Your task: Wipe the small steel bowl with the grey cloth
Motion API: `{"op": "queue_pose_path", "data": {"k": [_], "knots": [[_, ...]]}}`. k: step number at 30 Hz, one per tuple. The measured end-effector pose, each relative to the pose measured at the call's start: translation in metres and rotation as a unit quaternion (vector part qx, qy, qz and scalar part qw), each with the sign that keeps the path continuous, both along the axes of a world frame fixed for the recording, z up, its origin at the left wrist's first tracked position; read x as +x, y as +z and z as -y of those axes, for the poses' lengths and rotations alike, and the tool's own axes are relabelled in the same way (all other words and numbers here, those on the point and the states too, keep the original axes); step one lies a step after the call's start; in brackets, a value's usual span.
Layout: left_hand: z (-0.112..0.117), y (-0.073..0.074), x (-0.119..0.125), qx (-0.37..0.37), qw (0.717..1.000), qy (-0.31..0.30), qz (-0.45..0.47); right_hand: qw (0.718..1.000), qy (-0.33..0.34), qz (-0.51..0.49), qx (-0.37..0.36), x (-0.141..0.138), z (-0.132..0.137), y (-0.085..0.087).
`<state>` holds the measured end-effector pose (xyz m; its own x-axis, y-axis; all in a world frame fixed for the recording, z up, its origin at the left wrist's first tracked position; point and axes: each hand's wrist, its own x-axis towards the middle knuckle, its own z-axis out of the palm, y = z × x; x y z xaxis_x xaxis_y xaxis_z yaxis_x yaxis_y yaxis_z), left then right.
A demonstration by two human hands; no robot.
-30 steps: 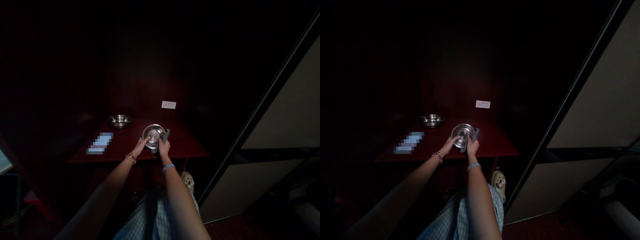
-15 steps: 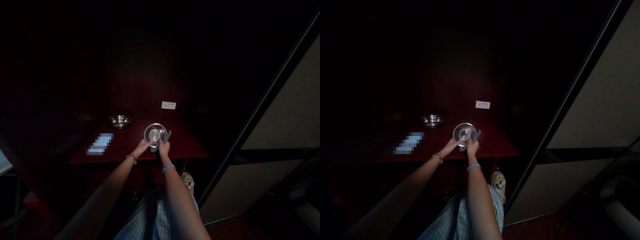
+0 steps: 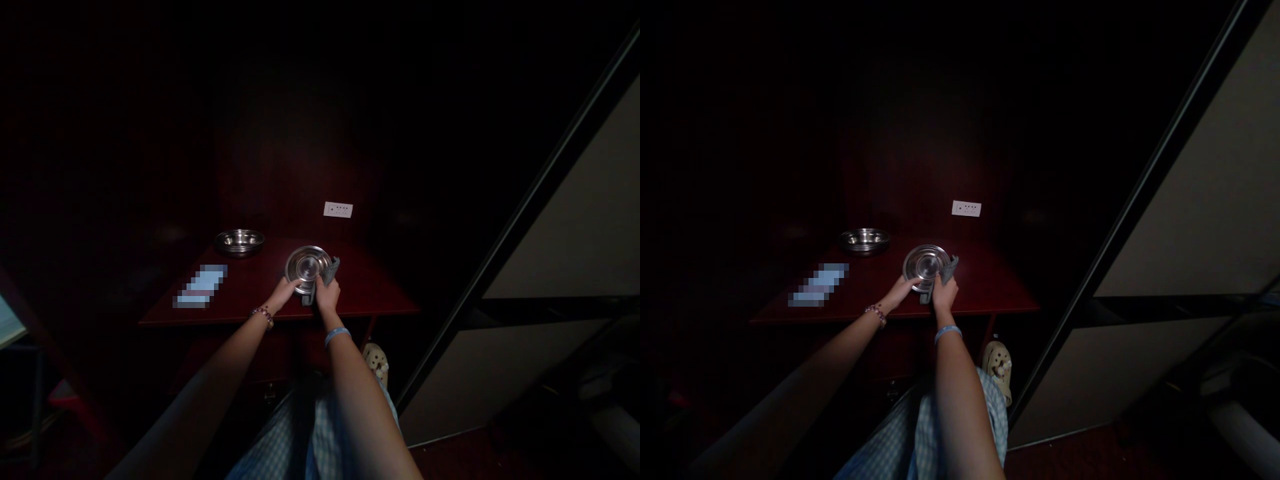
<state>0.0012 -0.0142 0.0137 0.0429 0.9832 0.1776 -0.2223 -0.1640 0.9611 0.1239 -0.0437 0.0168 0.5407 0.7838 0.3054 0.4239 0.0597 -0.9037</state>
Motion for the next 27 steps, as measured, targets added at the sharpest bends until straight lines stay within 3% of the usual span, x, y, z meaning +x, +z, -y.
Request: {"op": "queue_pose_path", "data": {"k": [27], "knots": [[0.000,0.003,-0.001,-0.025,1.000,0.016,-0.009,0.998,-0.002,0.067,-0.010,-0.003,0.011,0.009]]}}
